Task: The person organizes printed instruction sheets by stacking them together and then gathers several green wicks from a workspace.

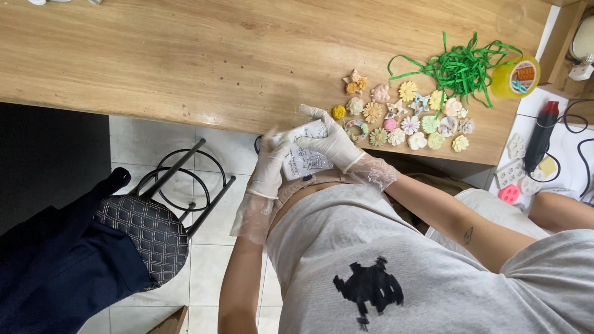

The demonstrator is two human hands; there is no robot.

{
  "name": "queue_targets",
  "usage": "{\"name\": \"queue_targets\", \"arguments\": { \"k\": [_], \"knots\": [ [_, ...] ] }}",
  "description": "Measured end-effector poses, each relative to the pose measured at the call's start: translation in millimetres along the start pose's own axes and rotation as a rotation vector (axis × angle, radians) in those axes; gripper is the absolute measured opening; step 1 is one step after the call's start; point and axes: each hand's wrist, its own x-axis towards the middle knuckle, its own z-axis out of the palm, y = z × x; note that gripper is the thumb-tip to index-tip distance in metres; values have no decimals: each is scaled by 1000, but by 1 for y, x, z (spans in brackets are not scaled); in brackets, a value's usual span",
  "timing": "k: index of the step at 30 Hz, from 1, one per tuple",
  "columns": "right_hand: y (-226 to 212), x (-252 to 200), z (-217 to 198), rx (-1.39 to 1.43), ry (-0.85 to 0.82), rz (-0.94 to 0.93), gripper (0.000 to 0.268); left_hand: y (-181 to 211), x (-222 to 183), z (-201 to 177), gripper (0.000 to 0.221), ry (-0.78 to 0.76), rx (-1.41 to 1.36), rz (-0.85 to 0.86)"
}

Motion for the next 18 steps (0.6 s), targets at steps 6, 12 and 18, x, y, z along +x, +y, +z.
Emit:
{"name": "queue_targets", "arguments": {
  "k": [6, 12, 18],
  "knots": [
    [-22, -13, 15, -69, -20, -125, 80, 6, -21, -7, 38, -219, 40, -208],
    [2, -6, 1, -154, -12, -111, 49, 32, -34, 17, 51, -114, 556, -161],
    [1, -8, 0, -138, 18, -89, 62, 77, -56, 46, 54, -96, 1017, -162]
  ]
}}
